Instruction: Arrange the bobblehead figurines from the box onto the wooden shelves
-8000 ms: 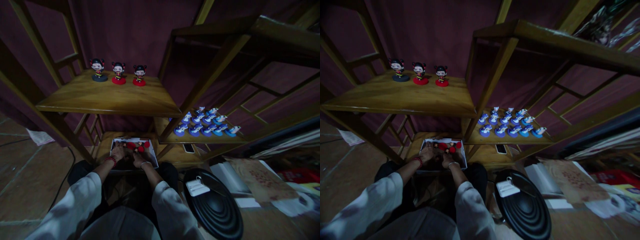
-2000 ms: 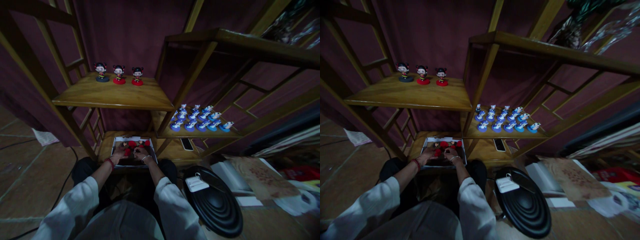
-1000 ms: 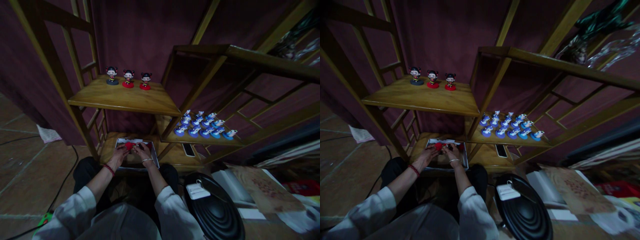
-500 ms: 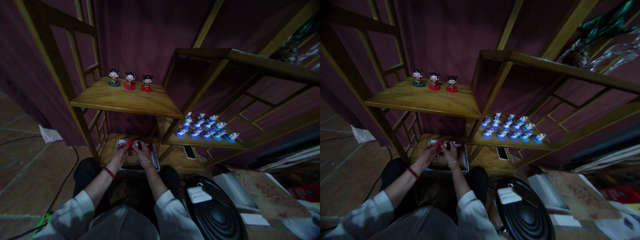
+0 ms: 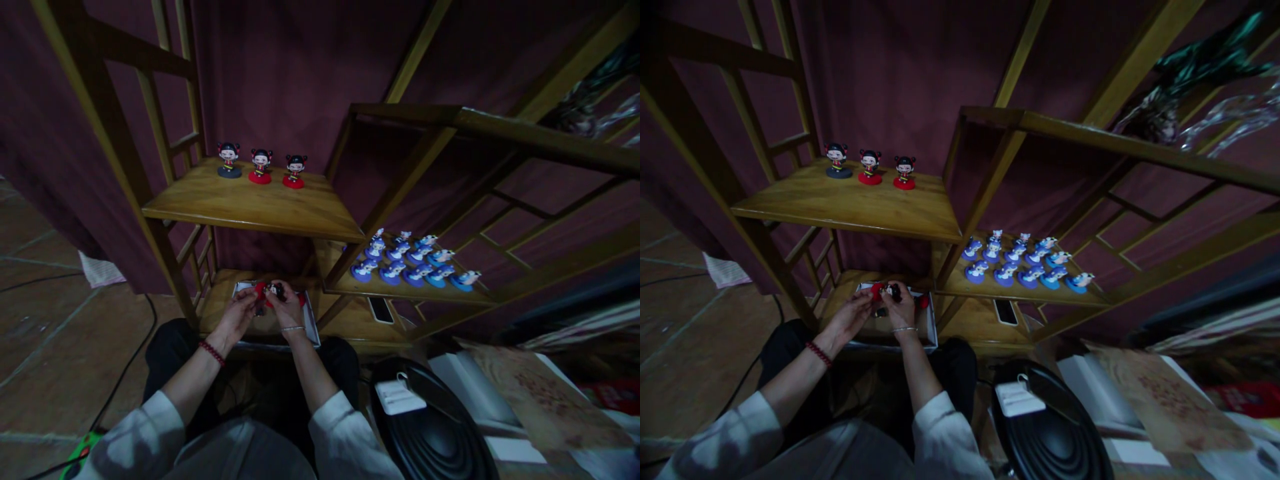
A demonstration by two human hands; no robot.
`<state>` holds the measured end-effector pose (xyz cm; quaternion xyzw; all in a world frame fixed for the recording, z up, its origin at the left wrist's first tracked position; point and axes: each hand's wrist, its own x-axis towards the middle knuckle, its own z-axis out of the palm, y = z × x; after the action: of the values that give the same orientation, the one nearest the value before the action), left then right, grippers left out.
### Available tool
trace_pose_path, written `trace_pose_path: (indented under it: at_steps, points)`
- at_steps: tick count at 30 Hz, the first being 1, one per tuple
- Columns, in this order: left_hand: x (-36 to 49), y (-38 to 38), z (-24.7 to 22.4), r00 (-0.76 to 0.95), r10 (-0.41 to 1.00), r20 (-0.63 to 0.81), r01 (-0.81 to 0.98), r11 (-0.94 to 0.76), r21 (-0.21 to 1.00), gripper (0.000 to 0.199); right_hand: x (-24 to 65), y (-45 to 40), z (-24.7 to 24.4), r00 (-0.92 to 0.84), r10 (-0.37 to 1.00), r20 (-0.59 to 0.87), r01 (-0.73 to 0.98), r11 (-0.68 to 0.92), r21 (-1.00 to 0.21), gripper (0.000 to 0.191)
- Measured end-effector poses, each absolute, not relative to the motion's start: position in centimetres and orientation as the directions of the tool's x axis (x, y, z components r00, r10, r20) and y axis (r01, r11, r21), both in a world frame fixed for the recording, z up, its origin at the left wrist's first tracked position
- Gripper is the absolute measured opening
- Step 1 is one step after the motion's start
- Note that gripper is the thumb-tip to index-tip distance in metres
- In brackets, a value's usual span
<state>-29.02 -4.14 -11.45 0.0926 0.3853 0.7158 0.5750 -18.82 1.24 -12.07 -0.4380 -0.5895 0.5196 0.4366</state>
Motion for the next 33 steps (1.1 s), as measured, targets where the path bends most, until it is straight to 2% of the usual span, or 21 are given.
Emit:
trace_pose_path:
  at_steps: [11, 17, 20, 26, 33]
  points:
    - [-29.0, -4.2, -11.0, -0.291, 0.931, -0.222, -0.772, -0.092, 0.629, 0.013, -18.6, 1.6, -11.3, -0.225, 0.967, 0.118, -0.017, 0.117, -0.993, 0.031]
    - [-28.9, -4.5, -10.5, -0.277, 0.944, -0.180, -0.791, -0.118, 0.601, 0.031, -18.5, 1.6, -11.1, -0.224, 0.971, 0.082, -0.053, 0.072, -0.996, 0.034]
    - [-28.9, -4.6, -10.2, -0.270, 0.948, -0.168, -0.802, -0.125, 0.584, 0.034, -18.5, 1.4, -10.7, -0.223, 0.972, 0.071, -0.094, 0.051, -0.994, 0.033]
    - [-28.9, -4.7, -9.6, -0.286, 0.942, -0.173, -0.789, -0.129, 0.601, 0.029, -18.6, 1.2, -10.2, -0.216, 0.973, 0.074, -0.146, 0.043, -0.988, 0.031]
    - [-28.8, -4.6, -9.6, -0.311, 0.936, -0.164, -0.776, -0.151, 0.612, 0.019, -18.6, 1.0, -10.0, -0.200, 0.973, 0.113, -0.119, 0.091, -0.989, 0.029]
